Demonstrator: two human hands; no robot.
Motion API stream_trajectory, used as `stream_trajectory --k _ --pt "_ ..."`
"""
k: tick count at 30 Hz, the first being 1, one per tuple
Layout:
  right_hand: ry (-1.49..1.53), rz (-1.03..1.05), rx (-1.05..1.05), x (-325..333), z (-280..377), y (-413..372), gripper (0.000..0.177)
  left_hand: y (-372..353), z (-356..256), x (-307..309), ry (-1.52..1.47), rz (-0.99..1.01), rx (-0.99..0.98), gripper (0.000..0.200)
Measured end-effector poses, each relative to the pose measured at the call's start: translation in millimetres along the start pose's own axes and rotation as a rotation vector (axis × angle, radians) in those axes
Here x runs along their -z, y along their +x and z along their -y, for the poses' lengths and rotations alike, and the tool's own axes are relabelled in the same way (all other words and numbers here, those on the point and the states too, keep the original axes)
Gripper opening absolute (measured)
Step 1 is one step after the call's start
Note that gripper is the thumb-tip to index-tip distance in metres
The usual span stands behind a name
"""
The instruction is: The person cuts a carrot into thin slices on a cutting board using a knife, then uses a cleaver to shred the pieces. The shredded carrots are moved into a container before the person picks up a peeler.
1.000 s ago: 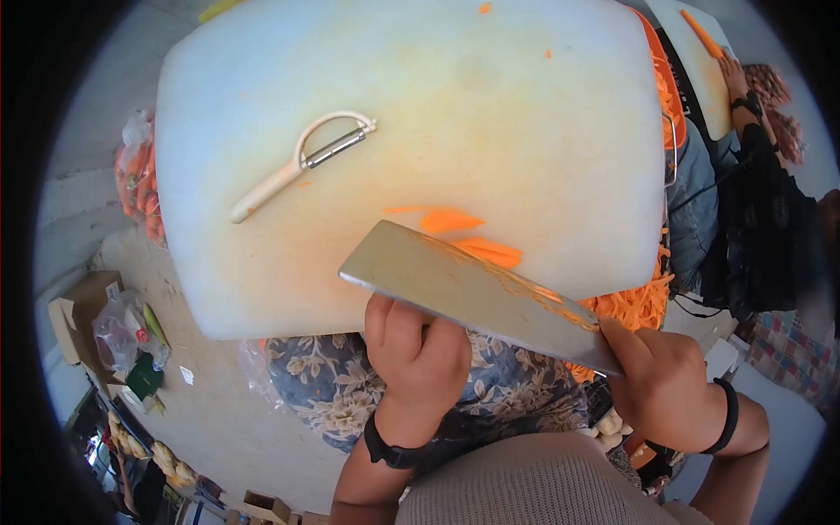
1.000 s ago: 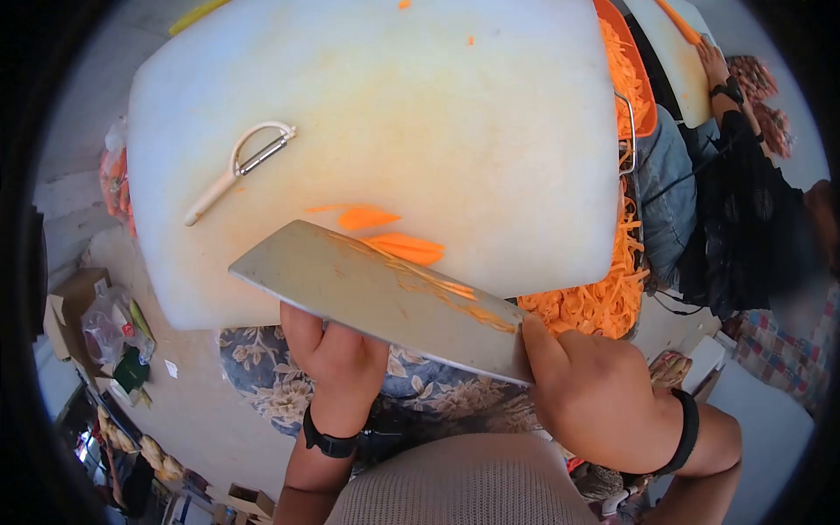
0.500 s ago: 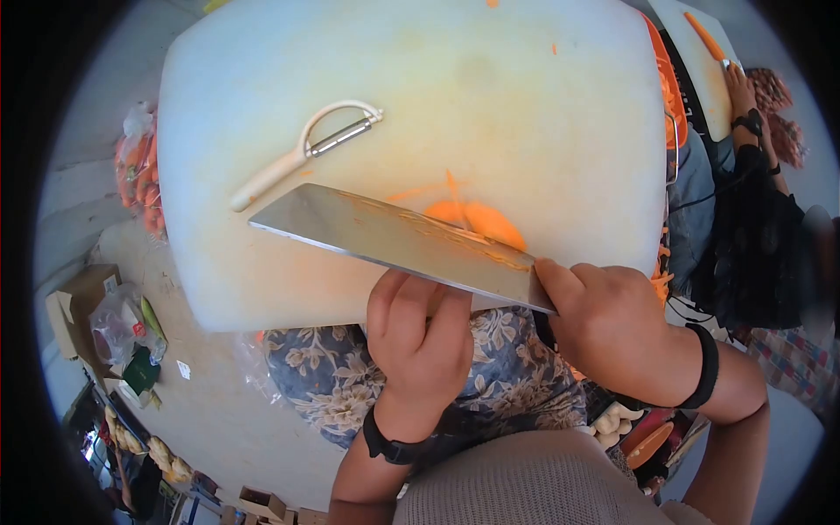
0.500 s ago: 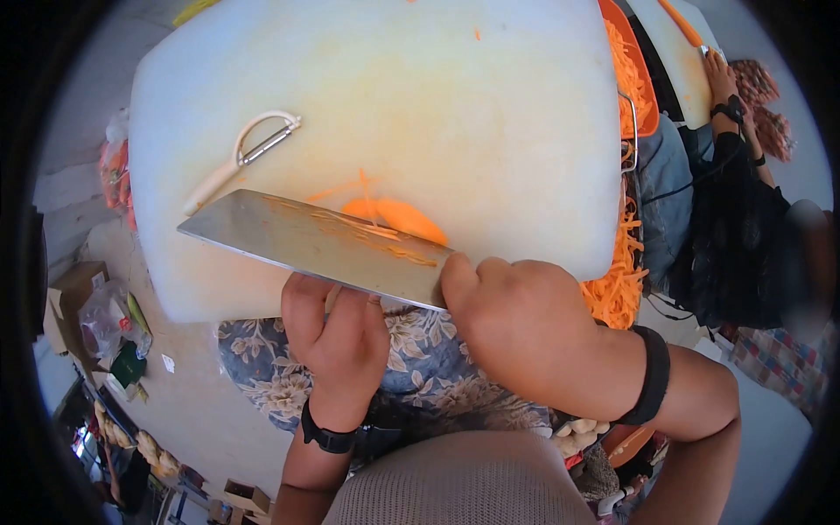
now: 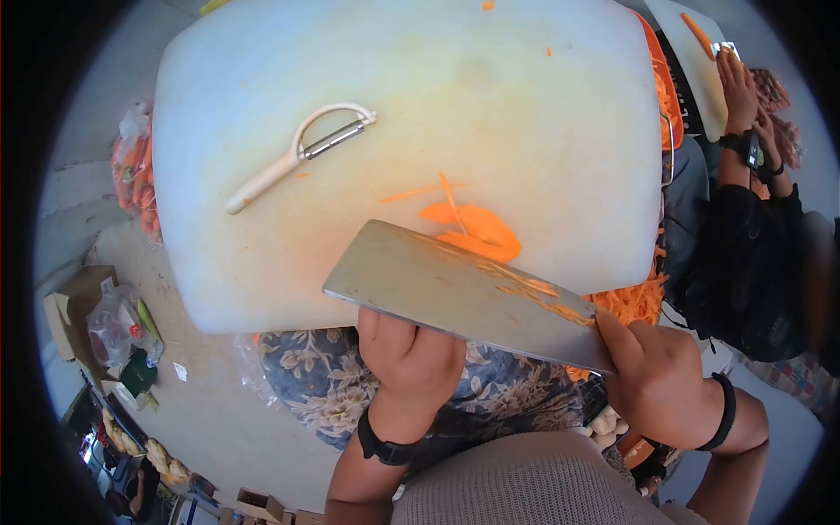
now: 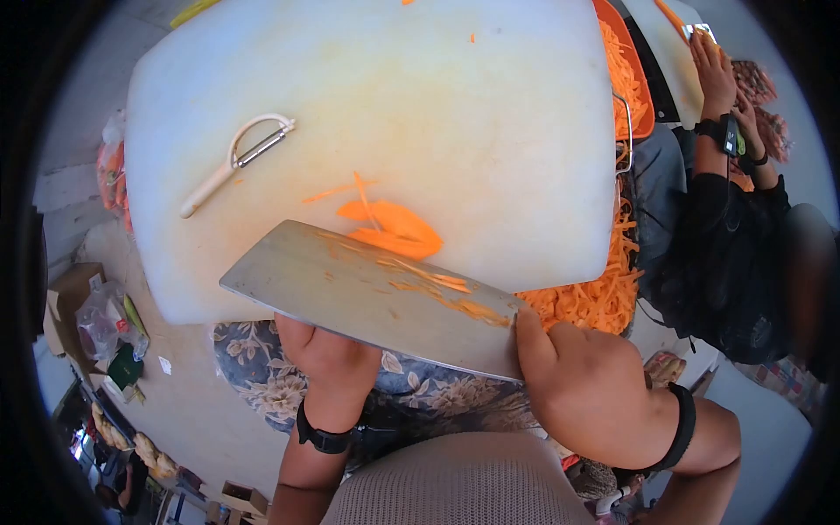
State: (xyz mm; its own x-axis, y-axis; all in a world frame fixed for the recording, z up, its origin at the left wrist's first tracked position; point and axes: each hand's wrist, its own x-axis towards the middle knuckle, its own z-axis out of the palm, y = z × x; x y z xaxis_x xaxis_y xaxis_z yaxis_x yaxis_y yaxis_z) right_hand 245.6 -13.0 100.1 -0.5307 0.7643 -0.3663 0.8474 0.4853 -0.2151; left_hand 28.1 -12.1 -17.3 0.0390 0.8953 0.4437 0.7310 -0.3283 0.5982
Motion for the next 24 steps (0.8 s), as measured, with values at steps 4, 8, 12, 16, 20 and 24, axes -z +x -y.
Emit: stream_trajectory --k 4,8,12,16,20,24 --pt "0.022 -0.082 0.047 -22.7 -3.4 39.9 0.026 -0.5 -1.8 3.4 0.059 0.047 -0.009 0.021" --pt "0.038 -0.156 0.105 -24.1 3.2 67.4 0.014 -0.9 -5.2 5.6 0.044 0.047 0.013 0.016" --pt "0.011 -0.124 0.081 -10.0 3.7 39.8 0.016 0.5 -3.6 0.1 0.045 -0.027 0.007 0.024" --pt "0.017 -0.111 0.03 0.8 5.0 8.7 0.031 1.9 -2.1 -3.9 0.025 -0.096 -0.036 0.029" --pt "-0.017 -0.068 -0.003 3.5 5.7 -7.2 0.037 2.3 -3.6 -2.6 0.002 -0.078 0.018 0.029" --pt "-0.036 -0.039 0.017 4.2 2.0 -9.4 0.037 -1.7 -0.1 -1.9 0.003 -0.074 0.011 0.03"
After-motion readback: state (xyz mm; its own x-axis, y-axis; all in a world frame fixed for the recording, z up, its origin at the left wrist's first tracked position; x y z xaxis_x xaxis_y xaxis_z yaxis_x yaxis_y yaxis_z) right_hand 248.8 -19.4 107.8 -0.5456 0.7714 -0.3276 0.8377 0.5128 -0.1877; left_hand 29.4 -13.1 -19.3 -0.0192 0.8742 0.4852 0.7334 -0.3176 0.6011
